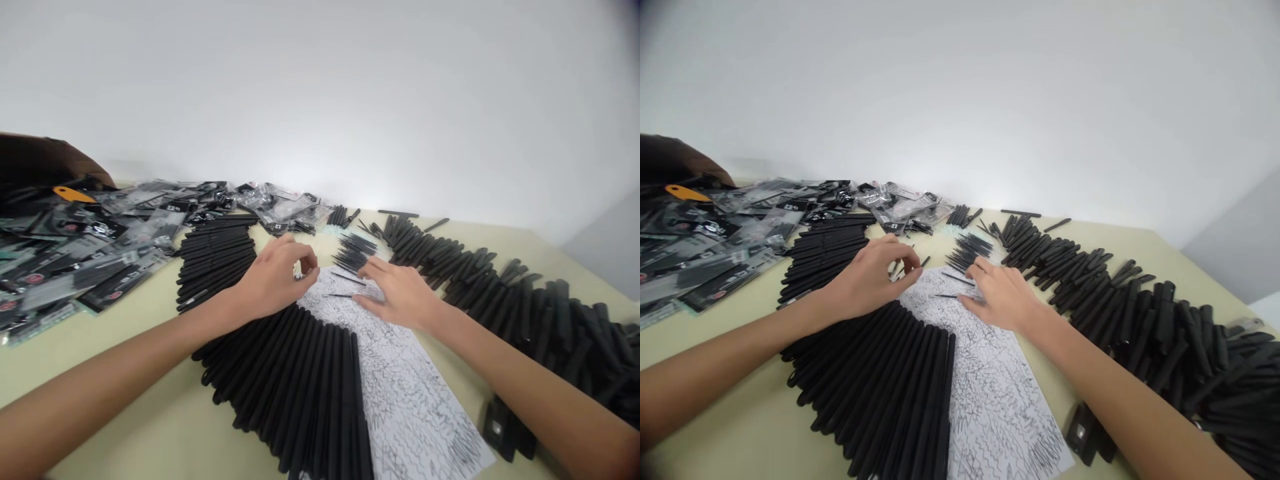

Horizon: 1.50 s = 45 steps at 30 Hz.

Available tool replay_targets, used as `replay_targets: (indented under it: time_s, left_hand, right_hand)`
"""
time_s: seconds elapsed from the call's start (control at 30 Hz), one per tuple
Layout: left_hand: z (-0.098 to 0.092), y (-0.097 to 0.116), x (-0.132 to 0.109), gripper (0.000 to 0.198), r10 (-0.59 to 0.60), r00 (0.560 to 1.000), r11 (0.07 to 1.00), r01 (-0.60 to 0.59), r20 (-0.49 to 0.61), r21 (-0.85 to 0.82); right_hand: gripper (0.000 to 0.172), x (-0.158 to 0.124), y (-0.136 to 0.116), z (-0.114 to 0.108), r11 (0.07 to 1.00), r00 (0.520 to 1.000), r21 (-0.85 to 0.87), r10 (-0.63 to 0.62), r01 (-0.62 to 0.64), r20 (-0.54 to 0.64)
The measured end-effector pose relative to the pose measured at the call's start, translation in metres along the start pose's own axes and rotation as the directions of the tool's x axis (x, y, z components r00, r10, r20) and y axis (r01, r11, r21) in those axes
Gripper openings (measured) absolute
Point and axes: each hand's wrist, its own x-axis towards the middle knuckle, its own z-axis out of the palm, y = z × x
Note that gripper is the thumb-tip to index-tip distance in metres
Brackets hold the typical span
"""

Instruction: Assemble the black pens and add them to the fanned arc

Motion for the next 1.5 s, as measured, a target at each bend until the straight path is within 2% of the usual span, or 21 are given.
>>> replay_targets:
  time_s: [0.1, 0.17, 0.23, 0.4, 0.53, 0.63, 0.73, 0.83, 1.03, 1.2, 1.37, 1.5]
  left_hand:
    - [-0.010, 0.006, -0.011, 0.023, 0.068, 0.993, 0.998, -0.068, -0.100, 0.006]
    - [-0.015, 0.000, -0.017, 0.025, 0.110, 0.980, 0.994, -0.105, -0.168, 0.036]
    - [-0.015, -0.011, -0.020, 0.025, 0.102, 0.976, 0.995, -0.098, -0.192, 0.028]
    - [-0.007, -0.035, -0.022, 0.022, 0.042, 0.986, 0.999, -0.047, -0.163, -0.024]
    - [-0.003, -0.039, -0.023, 0.020, 0.151, 0.975, 0.988, -0.142, -0.165, 0.066]
    - [-0.002, -0.039, -0.024, 0.017, 0.234, 0.959, 0.966, -0.210, -0.158, 0.153]
    - [-0.001, -0.037, -0.025, 0.016, 0.307, 0.939, 0.942, -0.277, -0.156, 0.187]
    - [0.001, -0.035, -0.026, 0.014, 0.369, 0.917, 0.920, -0.337, -0.152, 0.203]
    - [0.003, -0.035, -0.028, 0.012, 0.447, 0.879, 0.880, -0.399, -0.166, 0.260]
    - [0.001, -0.038, -0.028, 0.009, 0.521, 0.834, 0.827, -0.441, -0.182, 0.347]
    - [0.000, -0.040, -0.028, 0.010, 0.561, 0.808, 0.799, -0.470, -0.182, 0.376]
    - [0.000, -0.040, -0.027, 0.010, 0.570, 0.801, 0.792, -0.478, -0.182, 0.380]
  right_hand:
    - [0.032, 0.001, 0.001, 0.000, 0.998, 1.000, -0.065, -0.014, 0.014, 0.013]
    - [0.025, 0.006, 0.005, 0.001, 0.996, 1.000, -0.090, 0.010, -0.009, 0.005]
    - [0.021, 0.012, 0.010, 0.002, 0.995, 0.999, -0.095, 0.034, -0.034, -0.006]
    - [0.016, 0.024, 0.024, 0.003, 0.996, 0.996, -0.010, 0.083, -0.083, -0.023]
    - [0.013, 0.022, 0.036, -0.001, 0.989, 0.989, 0.093, 0.121, -0.113, -0.086]
    - [0.014, 0.022, 0.046, -0.006, 0.978, 0.977, 0.107, 0.188, -0.177, -0.100]
    - [0.014, 0.026, 0.052, -0.008, 0.974, 0.976, 0.091, 0.213, -0.208, -0.053]
    - [0.012, 0.030, 0.049, -0.005, 0.984, 0.985, 0.062, 0.170, -0.169, -0.015]
    - [0.016, 0.038, 0.032, -0.002, 0.983, 0.990, -0.148, 0.117, -0.105, 0.077]
    - [0.020, 0.038, 0.026, -0.003, 0.967, 0.980, -0.212, 0.170, -0.144, 0.108]
    - [0.021, 0.027, 0.021, -0.004, 0.971, 0.968, -0.104, 0.228, -0.217, 0.108]
    - [0.019, 0.017, 0.030, -0.009, 0.966, 0.970, 0.089, 0.242, -0.241, -0.007]
